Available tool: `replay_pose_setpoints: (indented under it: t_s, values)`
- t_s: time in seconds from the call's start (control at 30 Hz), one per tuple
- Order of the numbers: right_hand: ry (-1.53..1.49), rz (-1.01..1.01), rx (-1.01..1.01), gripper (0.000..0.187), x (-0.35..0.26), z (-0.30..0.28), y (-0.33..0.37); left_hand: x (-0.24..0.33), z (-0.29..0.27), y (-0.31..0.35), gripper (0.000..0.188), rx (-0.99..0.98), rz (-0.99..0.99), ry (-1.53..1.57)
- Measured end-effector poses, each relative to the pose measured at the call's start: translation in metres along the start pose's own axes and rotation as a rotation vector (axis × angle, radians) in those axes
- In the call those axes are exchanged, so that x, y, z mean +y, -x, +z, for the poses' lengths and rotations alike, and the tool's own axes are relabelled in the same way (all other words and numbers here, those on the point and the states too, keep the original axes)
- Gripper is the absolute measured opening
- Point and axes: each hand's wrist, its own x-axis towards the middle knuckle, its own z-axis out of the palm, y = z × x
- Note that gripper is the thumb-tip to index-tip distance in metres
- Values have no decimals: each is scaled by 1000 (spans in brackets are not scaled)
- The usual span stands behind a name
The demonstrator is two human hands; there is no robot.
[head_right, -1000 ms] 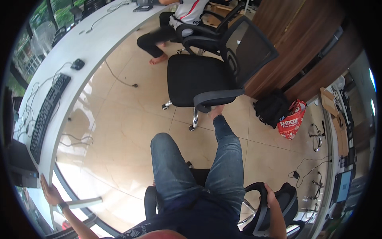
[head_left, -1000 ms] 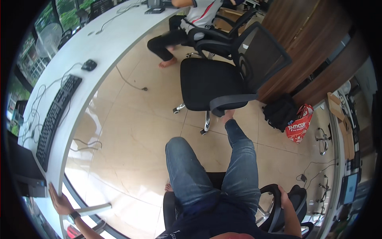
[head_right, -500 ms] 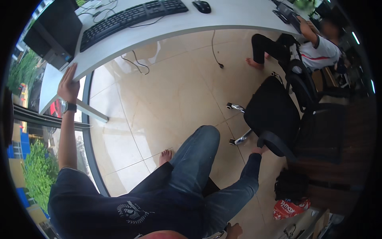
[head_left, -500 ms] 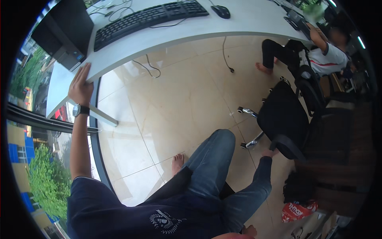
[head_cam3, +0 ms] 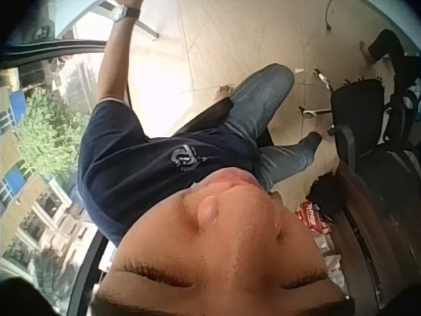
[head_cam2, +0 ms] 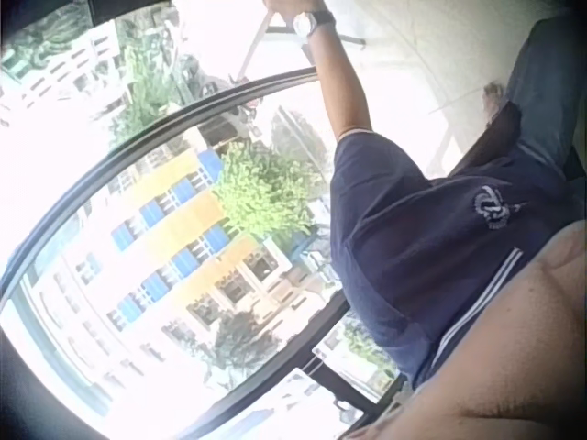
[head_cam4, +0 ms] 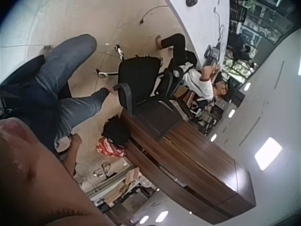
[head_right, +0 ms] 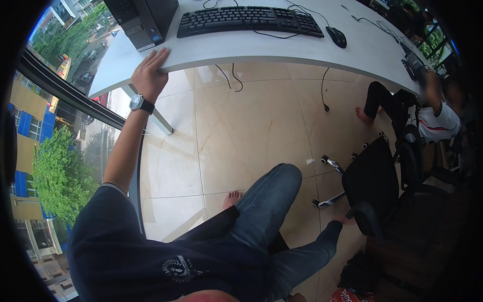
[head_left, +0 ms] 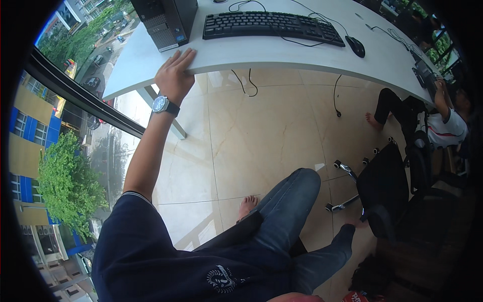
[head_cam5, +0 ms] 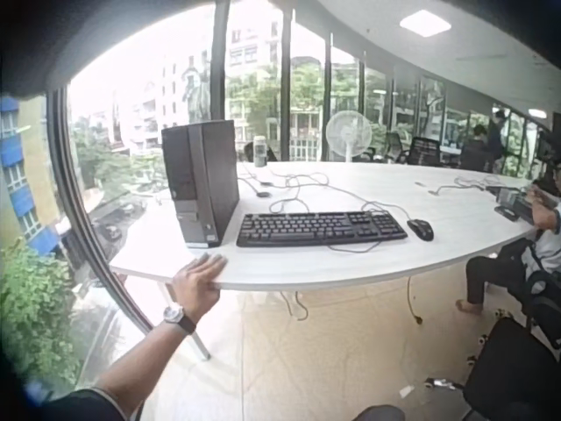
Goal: The person is assembling a desktop computer by installing internal components and connecting cables.
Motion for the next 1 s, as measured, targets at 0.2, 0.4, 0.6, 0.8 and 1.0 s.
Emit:
replay_pose_setpoints:
  t_s: [0.2,0.4,0.6,0.8,1.0]
  values:
    - [19,-12,356,50,-6,-38,-8,1,2,5,50,60,-3,50]
    - [-7,-83,494,61,-27,-74,12,1,-4,10,58,1,23,127]
    - [-66,-130,532,50,-50,-112,37,27,-8,4,71,-240,-60,-78]
    - [76,-246,534,36,-73,-159,45,20,8,3,74,-311,-77,-152]
    - [25,-395,598,33,-108,-196,52,17,28,-9,71,-371,-90,-279]
